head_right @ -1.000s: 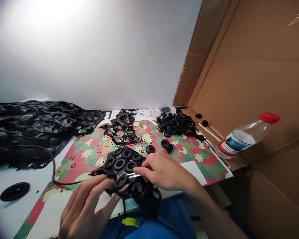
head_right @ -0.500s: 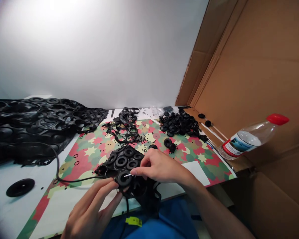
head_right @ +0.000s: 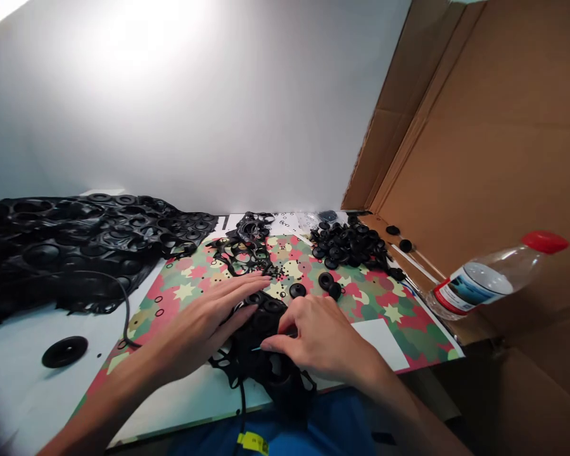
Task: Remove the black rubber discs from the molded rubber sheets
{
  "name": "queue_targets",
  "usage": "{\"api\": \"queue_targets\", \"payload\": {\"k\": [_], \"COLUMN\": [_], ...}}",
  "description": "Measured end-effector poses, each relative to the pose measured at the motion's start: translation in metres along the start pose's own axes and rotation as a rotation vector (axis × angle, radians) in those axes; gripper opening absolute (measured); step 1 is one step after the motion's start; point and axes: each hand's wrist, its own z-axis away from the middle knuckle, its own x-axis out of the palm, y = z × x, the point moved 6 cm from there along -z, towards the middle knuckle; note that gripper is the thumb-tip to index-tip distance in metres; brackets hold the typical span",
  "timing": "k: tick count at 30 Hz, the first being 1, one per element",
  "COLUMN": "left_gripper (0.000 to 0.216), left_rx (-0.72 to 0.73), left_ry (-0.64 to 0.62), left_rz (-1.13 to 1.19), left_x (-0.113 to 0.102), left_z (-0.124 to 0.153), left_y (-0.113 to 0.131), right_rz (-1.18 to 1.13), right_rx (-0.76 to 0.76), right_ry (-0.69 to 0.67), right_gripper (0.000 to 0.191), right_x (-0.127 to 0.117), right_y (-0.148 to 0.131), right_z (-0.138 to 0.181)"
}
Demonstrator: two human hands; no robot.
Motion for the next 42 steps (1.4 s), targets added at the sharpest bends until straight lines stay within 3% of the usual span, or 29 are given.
{"api": "queue_targets", "payload": {"k": [3,6,18,24,28,34,42], "left_gripper": [0.056,0.058,0.059,0.059,0.059,0.059,0.059], "left_rx": [0.01,0.011,0.056,0.038,0.063,0.07,0.061], "left_ry": [-0.301,-0.418,-0.3,-0.246,-0.219,-0.183,-0.223], "left_rz": [0.064,0.095,-0.068,-0.102,-0.119,-0.13,-0.07], "left_x": [0.015,0.027,0.048,0.055,0.058,0.064,0.057], "left_z": [-0.022,-0.027,-0.015,-0.01,-0.008,-0.004,-0.007], "left_y": [-0.011,-0.019,-0.027,-0.034,-0.035,-0.04,-0.029], "right_rz": [0.053,0.124,0.298,0.313,0.457,0.579,0.514], "right_rx": [0.0,0.0,-0.258,-0.313,-0.362,-0.471,-0.477], "right_ry": [0.098,0.198,0.648,0.8,0.935,0.807,0.873], "right_gripper": [0.031,0.036,0.046,0.033,0.026,0.018,0.013], "right_x": [0.003,0.013,0.06,0.069,0.072,0.061,0.054], "right_y": [-0.002,-0.004,-0.002,0.001,-0.003,0.001,0.015], "right_z": [0.004,0.014,0.091,0.115,0.131,0.137,0.147]}}
